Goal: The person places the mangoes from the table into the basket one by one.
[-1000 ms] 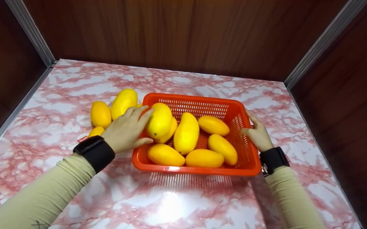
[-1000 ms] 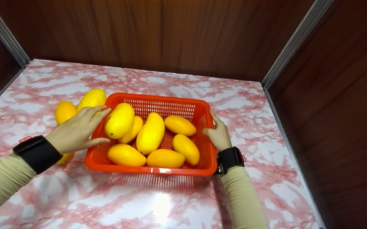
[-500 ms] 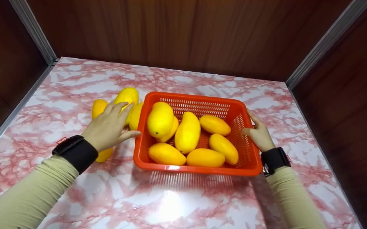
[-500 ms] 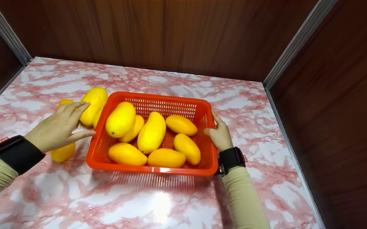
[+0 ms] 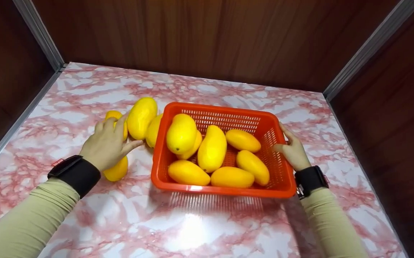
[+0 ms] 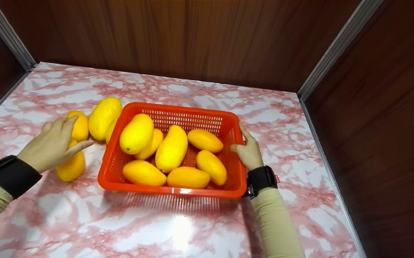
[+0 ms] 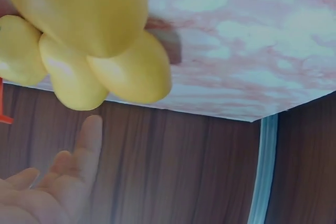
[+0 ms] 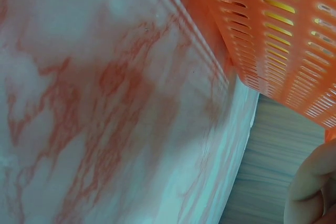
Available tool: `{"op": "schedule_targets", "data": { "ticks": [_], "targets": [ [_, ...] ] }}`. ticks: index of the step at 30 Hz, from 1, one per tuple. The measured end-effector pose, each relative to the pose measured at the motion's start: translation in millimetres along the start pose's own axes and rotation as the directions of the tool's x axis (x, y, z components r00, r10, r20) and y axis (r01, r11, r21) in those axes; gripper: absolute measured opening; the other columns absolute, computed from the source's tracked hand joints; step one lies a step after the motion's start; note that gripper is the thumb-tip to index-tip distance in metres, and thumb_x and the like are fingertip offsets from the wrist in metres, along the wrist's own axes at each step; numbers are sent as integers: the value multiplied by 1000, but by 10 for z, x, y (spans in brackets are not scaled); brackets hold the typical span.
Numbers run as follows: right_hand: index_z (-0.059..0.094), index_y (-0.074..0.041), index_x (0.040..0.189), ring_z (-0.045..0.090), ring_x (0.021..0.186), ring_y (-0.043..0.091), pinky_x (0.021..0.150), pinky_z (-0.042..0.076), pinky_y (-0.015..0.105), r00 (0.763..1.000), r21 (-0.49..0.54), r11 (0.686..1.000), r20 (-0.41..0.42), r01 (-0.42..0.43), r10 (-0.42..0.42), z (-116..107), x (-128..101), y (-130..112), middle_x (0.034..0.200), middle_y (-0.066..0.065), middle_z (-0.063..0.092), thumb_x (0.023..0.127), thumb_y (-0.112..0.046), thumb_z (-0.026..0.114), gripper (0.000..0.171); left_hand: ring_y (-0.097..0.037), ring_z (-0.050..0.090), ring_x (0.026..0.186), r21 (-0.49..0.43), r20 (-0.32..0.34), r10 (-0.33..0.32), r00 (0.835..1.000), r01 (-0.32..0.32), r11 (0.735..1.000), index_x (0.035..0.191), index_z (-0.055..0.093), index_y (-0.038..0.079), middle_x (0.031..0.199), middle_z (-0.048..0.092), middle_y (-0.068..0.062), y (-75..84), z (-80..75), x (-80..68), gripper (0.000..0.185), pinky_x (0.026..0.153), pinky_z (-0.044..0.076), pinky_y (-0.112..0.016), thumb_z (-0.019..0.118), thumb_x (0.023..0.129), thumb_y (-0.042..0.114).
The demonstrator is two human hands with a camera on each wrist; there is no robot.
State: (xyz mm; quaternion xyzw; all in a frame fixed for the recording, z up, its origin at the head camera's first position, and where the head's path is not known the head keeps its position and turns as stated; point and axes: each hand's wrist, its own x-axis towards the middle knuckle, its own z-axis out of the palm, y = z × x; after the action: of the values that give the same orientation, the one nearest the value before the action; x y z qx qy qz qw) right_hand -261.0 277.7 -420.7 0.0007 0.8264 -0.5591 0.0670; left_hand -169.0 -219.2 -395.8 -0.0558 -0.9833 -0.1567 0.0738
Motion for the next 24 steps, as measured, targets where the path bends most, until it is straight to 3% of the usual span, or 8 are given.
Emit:
{"op": "schedule_targets", "data": {
  "ticks": [7, 13, 19, 24],
  "targets": [
    [23, -28, 158, 70, 82, 14, 72, 59, 32, 1000, 19, 1000, 5, -11, 11, 3, -5, -15, 129, 35, 55, 84, 1, 59, 88, -52, 41, 104, 43, 46, -128, 991, 126, 991, 150, 25, -7, 134, 38, -38, -101, 70, -57, 104, 69, 51, -60, 59, 86, 68],
    [22, -27, 159, 69, 81, 13, 72, 59, 33, 1000, 1, 1000, 0, -10, 10, -1, -2, -4, 130, 35, 55, 84, 1, 59, 88, -59, 44, 104, 54, 74, -212, 974, 208, 977, 150, 21, -12, 127, 39, -42, -131, 135, -97, 106, 71, 49, -64, 64, 86, 61],
    [22, -25, 159, 70, 80, 12, 72, 59, 33, 1000, 10, 1000, 0, 3, -3, 3, 1, 6, 130, 37, 54, 84, 1, 58, 87, -62, 46, 104, 39, 119, -275, 954, 273, 961, 150, 18, -13, 128, 36, -45, -147, 174, -110, 110, 75, 48, -66, 58, 86, 68],
    [22, -24, 159, 70, 79, 12, 71, 59, 33, 1000, 4, 1000, -1, 7, -7, 4, 2, 9, 129, 37, 55, 84, 1, 58, 87, -60, 51, 95, 32, 139, -290, 947, 288, 957, 141, 27, -15, 118, 41, -43, -155, 200, -118, 109, 73, 48, -63, 54, 85, 74]
  ]
}}
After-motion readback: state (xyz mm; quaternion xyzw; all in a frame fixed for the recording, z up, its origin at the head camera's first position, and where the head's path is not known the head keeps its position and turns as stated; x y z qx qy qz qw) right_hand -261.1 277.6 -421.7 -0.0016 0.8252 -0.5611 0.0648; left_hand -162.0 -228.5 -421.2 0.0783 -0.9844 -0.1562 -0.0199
